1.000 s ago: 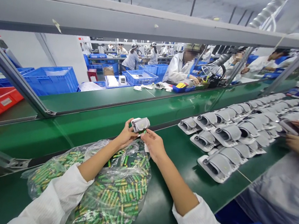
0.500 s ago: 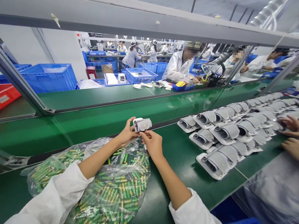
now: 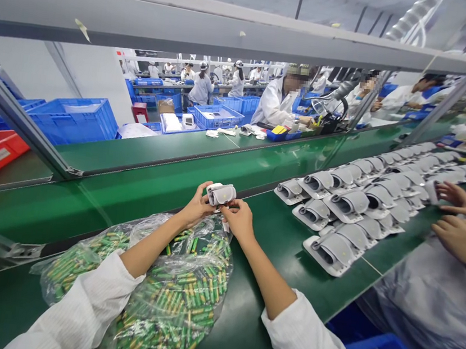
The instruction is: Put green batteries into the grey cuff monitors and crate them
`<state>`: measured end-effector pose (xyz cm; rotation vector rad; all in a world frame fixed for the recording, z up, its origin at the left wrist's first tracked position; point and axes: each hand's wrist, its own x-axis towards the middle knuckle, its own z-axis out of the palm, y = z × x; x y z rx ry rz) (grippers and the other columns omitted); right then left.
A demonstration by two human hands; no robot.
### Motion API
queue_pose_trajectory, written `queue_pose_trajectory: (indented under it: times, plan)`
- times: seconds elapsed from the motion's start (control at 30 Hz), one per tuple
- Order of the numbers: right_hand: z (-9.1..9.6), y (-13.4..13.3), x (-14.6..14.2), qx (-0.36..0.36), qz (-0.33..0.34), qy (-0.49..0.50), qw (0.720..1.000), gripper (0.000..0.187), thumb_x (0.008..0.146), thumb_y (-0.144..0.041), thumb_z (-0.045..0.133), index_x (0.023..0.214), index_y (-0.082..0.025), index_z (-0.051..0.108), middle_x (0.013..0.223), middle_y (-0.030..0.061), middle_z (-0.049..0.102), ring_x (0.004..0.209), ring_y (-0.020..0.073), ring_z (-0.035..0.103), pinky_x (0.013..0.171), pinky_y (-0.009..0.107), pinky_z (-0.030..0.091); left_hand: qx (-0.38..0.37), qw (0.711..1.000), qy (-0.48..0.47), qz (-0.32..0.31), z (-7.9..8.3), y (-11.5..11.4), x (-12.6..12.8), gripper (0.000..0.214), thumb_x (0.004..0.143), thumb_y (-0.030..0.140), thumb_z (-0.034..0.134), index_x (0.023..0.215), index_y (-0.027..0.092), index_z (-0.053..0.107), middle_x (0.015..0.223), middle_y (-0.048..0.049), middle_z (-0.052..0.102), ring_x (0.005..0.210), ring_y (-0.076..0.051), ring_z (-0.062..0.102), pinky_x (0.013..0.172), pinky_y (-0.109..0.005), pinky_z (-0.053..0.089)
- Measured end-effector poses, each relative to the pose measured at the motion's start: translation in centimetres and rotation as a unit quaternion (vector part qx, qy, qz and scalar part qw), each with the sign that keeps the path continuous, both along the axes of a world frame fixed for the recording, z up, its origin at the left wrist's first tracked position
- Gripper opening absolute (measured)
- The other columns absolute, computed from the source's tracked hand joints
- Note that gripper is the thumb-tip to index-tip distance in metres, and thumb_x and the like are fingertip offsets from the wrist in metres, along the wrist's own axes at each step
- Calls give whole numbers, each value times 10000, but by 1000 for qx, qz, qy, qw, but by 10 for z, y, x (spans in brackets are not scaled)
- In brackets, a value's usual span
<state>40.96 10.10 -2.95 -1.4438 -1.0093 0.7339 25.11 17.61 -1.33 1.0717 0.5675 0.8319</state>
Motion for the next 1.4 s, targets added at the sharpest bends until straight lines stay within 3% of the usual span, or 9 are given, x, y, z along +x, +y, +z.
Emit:
queue_pose_trajectory:
  times: [0.33,0.47,0.6,0.73,0.8,0.87,1.0,1.17,1.4]
  plan:
    - [-8,4,3,5,41,10,999,464,740,-528,842,992,-210,617,817,39,742,621,202,709,535,285,522,50,997,39,42,-7,1,3,1030,572,175,926,1433,299,374,1187,-63,703,839,-148,669,776,-284,559]
    - [-7,5,-2,27,35,29,999,459,811,-596,803,1016,-207,672,945,61,761,612,176,690,569,310,572,170,980,71,75,-9,3,2,863,762,250,840,1473,286,353,1322,-118,664,934,-182,702,863,-355,595]
    - [2,6,-13,38,55,265,962,489,864,-686,751,960,-211,678,819,39,728,650,189,694,620,337,642,399,893,185,98,1,0,-9,735,911,200,644,1575,244,333,1422,-162,641,1168,-275,696,1048,-473,566]
    - [18,0,-14,56,86,412,906,356,873,-490,813,1057,-208,697,933,54,779,800,210,731,691,333,662,542,811,214,47,11,-9,-12,784,935,134,530,1655,253,241,1662,-171,474,1504,-314,508,1260,-545,407]
    - [26,-3,-8,64,77,456,885,264,878,-434,772,1001,-216,688,868,34,751,750,198,694,615,302,613,545,816,191,27,10,-14,-8,842,936,134,531,1681,268,162,1727,-162,387,1592,-306,392,1294,-558,362]
    - [34,-6,0,78,83,503,857,246,896,-466,690,915,-223,657,780,28,690,667,184,622,523,279,526,499,847,179,33,6,-16,-5,869,920,156,581,1676,277,170,1742,-172,349,1552,-321,432,1235,-560,432]
    - [54,-15,11,125,117,550,818,308,887,-542,638,865,-236,606,759,37,614,627,173,512,477,266,422,397,890,226,17,2,-12,-5,634,864,166,641,1479,228,500,1526,-181,572,1260,-317,623,1034,-500,557]
    - [75,-35,11,170,132,524,824,320,842,-552,685,920,-253,603,726,12,541,622,165,429,473,252,379,425,861,274,-50,7,-6,-12,288,867,165,617,1136,221,702,1140,-98,739,1083,-292,669,1068,-494,512]
    - [79,-34,14,189,200,518,810,589,629,-603,769,1099,-265,662,899,28,676,643,149,441,462,236,345,467,822,319,-63,14,-6,-11,313,853,254,691,1160,209,730,1172,-116,748,1123,-329,663,1057,-489,504]
